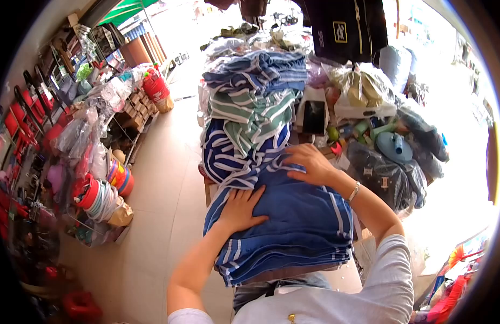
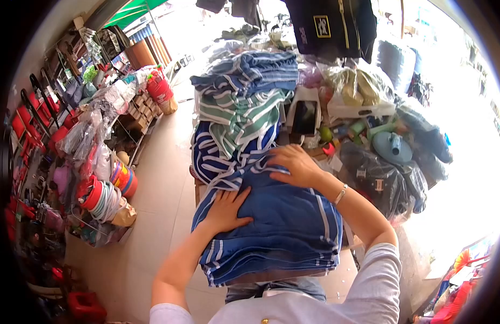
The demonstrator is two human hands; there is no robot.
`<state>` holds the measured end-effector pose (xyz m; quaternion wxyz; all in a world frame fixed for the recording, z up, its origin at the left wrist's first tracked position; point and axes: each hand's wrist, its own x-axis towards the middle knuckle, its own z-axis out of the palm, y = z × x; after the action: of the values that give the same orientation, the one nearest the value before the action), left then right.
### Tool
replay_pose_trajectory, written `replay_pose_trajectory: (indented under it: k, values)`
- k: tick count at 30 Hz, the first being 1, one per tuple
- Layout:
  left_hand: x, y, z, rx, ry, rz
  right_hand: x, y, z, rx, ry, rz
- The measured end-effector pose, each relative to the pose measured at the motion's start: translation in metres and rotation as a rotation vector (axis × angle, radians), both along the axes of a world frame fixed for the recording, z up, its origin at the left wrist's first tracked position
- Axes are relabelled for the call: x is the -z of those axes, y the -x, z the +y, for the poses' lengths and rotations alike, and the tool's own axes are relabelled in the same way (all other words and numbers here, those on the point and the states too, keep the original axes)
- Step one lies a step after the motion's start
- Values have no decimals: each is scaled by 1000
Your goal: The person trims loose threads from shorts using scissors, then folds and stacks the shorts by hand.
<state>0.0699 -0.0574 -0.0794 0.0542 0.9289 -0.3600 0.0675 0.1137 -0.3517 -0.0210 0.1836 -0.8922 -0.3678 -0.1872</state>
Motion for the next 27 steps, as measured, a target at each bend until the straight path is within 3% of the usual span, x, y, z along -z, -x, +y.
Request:
replay_pose_trajectory:
  k: [1, 2, 4, 7, 12, 14, 15, 18, 23, 27]
  values:
    - [-1, 1, -1, 2, 1, -2, -17, -4, 1, 7, -153, 31]
    - [-2, 0, 0, 16, 22, 22, -36, -17, 7, 18, -266, -197]
    - [1, -1, 0, 17, 48, 7, -79, -35, 22, 133, -392, -348]
    - [1, 0, 0, 11, 79, -14, -128, -73, 45, 227, -265, -432]
    - [0, 1, 2, 3, 147, 22, -162, -122, 68, 313, -44, -281]
    - [4, 0, 4, 24, 195, 24, -166, -141, 59, 286, -34, -90]
    - [4, 0, 5, 22, 205, 19, -163, -153, 50, 181, -162, -37]
    - [4, -1, 5, 26, 213, 30, -163, -160, 40, 157, -402, 54]
    - [5, -2, 5, 24, 221, 20, -132, -192, 23, 98, -301, 28]
    - [6, -2, 6, 23, 232, 34, -131, -201, 24, 223, -305, 60]
